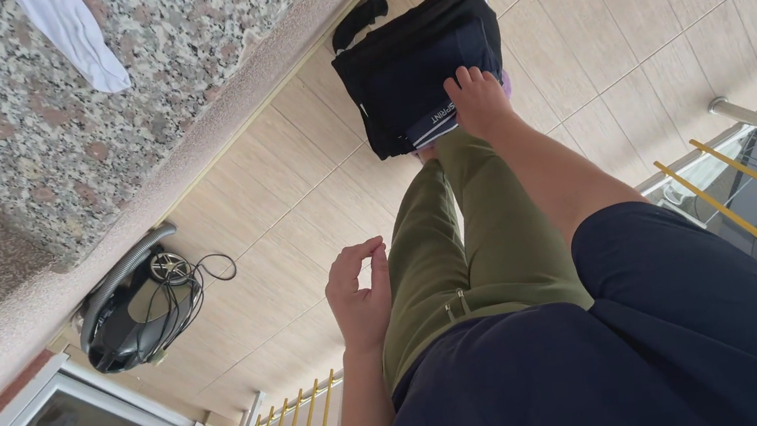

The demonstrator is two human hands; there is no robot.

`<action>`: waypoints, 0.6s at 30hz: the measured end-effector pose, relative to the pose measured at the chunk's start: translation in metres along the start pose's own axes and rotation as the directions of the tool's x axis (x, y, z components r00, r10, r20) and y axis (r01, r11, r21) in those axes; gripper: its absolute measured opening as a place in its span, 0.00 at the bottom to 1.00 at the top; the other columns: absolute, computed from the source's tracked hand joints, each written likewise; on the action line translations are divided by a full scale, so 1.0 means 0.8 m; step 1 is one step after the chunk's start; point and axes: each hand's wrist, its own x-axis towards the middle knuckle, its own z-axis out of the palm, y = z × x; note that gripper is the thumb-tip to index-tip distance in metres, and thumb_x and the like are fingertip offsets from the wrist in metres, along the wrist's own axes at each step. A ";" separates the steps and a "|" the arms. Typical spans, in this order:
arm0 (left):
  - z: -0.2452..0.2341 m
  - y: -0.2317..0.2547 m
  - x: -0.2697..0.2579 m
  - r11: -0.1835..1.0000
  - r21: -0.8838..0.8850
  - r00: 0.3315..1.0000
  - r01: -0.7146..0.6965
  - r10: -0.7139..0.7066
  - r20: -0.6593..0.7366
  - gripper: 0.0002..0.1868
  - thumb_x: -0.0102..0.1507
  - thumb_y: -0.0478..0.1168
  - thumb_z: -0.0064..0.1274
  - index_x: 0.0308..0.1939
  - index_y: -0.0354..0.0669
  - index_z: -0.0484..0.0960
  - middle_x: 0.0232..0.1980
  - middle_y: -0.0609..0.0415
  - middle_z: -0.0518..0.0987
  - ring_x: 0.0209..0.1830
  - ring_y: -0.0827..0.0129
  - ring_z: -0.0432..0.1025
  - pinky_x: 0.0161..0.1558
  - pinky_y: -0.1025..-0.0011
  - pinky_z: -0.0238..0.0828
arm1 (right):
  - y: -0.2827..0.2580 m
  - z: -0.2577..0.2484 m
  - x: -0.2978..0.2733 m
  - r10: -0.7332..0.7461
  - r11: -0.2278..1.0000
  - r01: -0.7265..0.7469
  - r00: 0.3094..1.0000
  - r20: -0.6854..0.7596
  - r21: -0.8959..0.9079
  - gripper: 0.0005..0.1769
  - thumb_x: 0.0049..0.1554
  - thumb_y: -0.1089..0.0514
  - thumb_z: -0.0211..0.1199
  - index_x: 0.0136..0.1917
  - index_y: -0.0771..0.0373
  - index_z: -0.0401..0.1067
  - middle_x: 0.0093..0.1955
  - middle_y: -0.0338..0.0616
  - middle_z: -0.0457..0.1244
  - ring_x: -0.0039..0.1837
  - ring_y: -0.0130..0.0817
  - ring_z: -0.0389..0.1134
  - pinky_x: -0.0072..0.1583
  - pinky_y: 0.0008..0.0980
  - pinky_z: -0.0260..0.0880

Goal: The person repeatedly picks up black socks and a pair of black shorts from a pile on the floor, unfolds them, and hangs them on a white metal drying rack. The person continues this process until the pile is empty and the rack is filled with the items.

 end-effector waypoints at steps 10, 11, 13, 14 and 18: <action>0.004 0.018 0.004 1.000 0.003 0.998 0.014 -0.014 0.060 0.06 0.66 0.36 0.57 0.45 0.50 0.87 0.38 0.56 0.84 0.42 0.61 0.80 0.51 0.61 0.74 | 0.014 -0.087 -0.034 -0.034 0.936 0.152 0.936 -0.349 0.317 0.10 0.55 0.57 0.58 0.51 0.57 0.65 0.42 0.42 0.57 0.49 0.42 0.62 0.54 0.41 0.62; 0.005 0.022 0.006 0.999 0.011 0.995 0.045 -0.046 0.086 0.06 0.67 0.38 0.57 0.46 0.52 0.87 0.40 0.58 0.85 0.46 0.63 0.80 0.53 0.62 0.75 | 0.009 -0.116 -0.042 0.045 0.844 0.186 0.910 -0.413 0.502 0.08 0.55 0.61 0.53 0.50 0.58 0.63 0.38 0.45 0.57 0.45 0.46 0.63 0.52 0.46 0.63; 0.007 0.040 0.007 0.997 0.027 0.984 0.069 -0.073 0.160 0.08 0.66 0.40 0.57 0.49 0.50 0.85 0.44 0.55 0.84 0.50 0.60 0.79 0.55 0.60 0.74 | -0.014 -0.212 -0.101 0.141 0.688 0.147 0.934 -0.329 0.711 0.06 0.58 0.61 0.51 0.51 0.57 0.62 0.35 0.50 0.57 0.41 0.52 0.62 0.47 0.49 0.60; 0.007 0.049 0.007 0.994 0.052 0.965 0.101 -0.110 0.237 0.12 0.66 0.42 0.57 0.53 0.48 0.84 0.49 0.52 0.83 0.54 0.56 0.78 0.57 0.57 0.74 | -0.027 -0.259 -0.132 0.205 0.477 0.093 0.955 -0.214 0.874 0.06 0.61 0.61 0.48 0.52 0.55 0.62 0.33 0.55 0.57 0.37 0.58 0.60 0.42 0.53 0.57; 0.018 0.118 0.007 0.999 -0.042 0.927 -0.024 0.038 0.373 0.29 0.64 0.42 0.58 0.67 0.34 0.72 0.58 0.37 0.77 0.60 0.44 0.73 0.62 0.48 0.70 | -0.045 -0.336 -0.223 0.273 0.181 0.166 0.938 -0.212 0.969 0.09 0.58 0.65 0.50 0.50 0.56 0.67 0.35 0.39 0.63 0.41 0.32 0.61 0.48 0.33 0.63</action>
